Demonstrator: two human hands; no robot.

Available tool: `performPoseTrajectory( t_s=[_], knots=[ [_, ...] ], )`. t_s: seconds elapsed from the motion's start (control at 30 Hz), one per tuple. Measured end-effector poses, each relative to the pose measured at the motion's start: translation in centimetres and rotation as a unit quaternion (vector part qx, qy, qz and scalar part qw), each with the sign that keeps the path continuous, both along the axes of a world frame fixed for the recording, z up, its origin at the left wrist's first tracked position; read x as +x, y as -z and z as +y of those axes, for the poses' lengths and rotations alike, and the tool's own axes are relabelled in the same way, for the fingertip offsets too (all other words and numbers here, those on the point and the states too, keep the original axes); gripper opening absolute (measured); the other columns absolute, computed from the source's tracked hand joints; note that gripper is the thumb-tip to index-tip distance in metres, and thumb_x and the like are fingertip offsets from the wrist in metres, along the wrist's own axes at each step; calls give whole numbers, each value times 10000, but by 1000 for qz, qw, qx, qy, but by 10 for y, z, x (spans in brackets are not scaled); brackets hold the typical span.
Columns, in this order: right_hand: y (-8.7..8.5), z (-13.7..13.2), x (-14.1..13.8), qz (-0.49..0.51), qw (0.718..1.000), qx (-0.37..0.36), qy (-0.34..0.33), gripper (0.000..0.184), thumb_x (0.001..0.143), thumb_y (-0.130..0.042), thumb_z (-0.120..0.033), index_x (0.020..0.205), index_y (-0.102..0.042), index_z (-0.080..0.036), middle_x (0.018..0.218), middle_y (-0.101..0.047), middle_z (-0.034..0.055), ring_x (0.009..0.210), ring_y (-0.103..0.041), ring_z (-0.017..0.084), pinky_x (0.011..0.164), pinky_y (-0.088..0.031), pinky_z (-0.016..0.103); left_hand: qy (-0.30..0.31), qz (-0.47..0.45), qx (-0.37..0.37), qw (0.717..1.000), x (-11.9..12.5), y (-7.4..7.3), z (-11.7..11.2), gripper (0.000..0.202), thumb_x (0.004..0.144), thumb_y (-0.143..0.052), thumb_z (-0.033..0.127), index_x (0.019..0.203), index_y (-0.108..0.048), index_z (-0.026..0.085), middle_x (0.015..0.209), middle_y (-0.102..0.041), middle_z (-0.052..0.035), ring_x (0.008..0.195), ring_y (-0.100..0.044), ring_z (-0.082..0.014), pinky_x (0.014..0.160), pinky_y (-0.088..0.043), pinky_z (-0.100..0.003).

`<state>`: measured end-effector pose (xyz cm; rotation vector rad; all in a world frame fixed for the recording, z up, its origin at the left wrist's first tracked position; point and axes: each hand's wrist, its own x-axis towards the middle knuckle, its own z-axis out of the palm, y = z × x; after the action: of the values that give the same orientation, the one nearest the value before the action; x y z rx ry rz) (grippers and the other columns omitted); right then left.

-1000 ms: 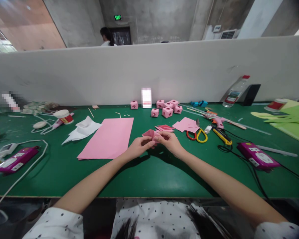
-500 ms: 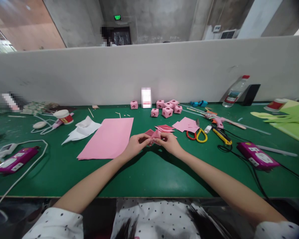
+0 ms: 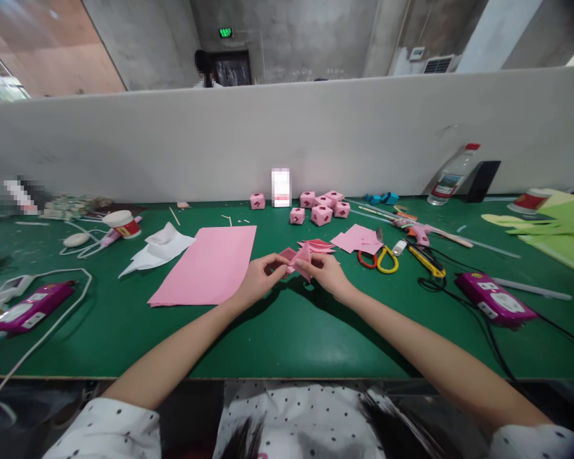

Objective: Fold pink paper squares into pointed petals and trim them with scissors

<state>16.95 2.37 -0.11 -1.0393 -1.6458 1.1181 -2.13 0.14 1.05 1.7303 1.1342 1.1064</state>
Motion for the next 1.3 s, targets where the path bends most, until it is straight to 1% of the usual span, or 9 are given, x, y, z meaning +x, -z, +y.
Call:
performPoseTrajectory(
  t_s=[0.1,0.33,0.6,0.83,1.0,1.13,1.3],
  knots=[
    [0,0,0,4,1000,-1,3,434,762,-660,-562,817,-690,-132,609,-546,-12,531,-432,104,490,-330,231,0,8,8,1000,-1,1,1,229,824,-615,356,907,-682,153,836,-716,-49,727,-662,-164,653,-512,-252],
    [-2,-2,-1,4,1000,-3,14,434,736,-679,-561,802,-692,-133,629,-565,-7,552,-435,108,514,-330,237,8,21,28,999,-1,4,2,227,832,-617,369,866,-680,154,830,-711,-47,723,-644,-154,657,-496,-245],
    [-1,-2,-1,-1,1000,6,8,441,750,-663,-565,808,-688,-129,636,-566,-2,562,-433,108,519,-328,235,16,23,29,999,-1,1,1,229,838,-611,373,841,-676,153,795,-700,-37,700,-627,-143,643,-477,-232],
    [-2,-2,-1,-14,1000,15,9,449,733,-677,-575,781,-678,-128,629,-567,4,550,-433,112,502,-314,234,16,16,23,999,0,0,0,271,829,-618,412,850,-685,151,779,-700,-42,705,-635,-157,642,-487,-245],
    [-2,-2,-2,-21,999,23,14,451,725,-685,-578,732,-665,-127,599,-537,-6,535,-414,106,499,-296,234,14,21,20,999,0,-1,0,267,824,-628,404,858,-689,146,802,-713,-51,703,-641,-156,632,-482,-240],
    [-3,-3,-1,-29,999,31,16,441,736,-684,-559,740,-670,-118,589,-510,-14,536,-399,103,502,-283,236,16,27,22,999,-1,0,0,268,823,-630,402,868,-691,145,817,-717,-54,711,-643,-158,640,-480,-242],
    [-1,-2,-1,-33,999,38,17,444,743,-672,-565,725,-651,-122,593,-516,-17,535,-400,101,499,-280,235,15,33,22,999,-1,1,0,286,822,-633,417,881,-698,145,815,-718,-55,708,-634,-156,641,-475,-243]
  ],
)
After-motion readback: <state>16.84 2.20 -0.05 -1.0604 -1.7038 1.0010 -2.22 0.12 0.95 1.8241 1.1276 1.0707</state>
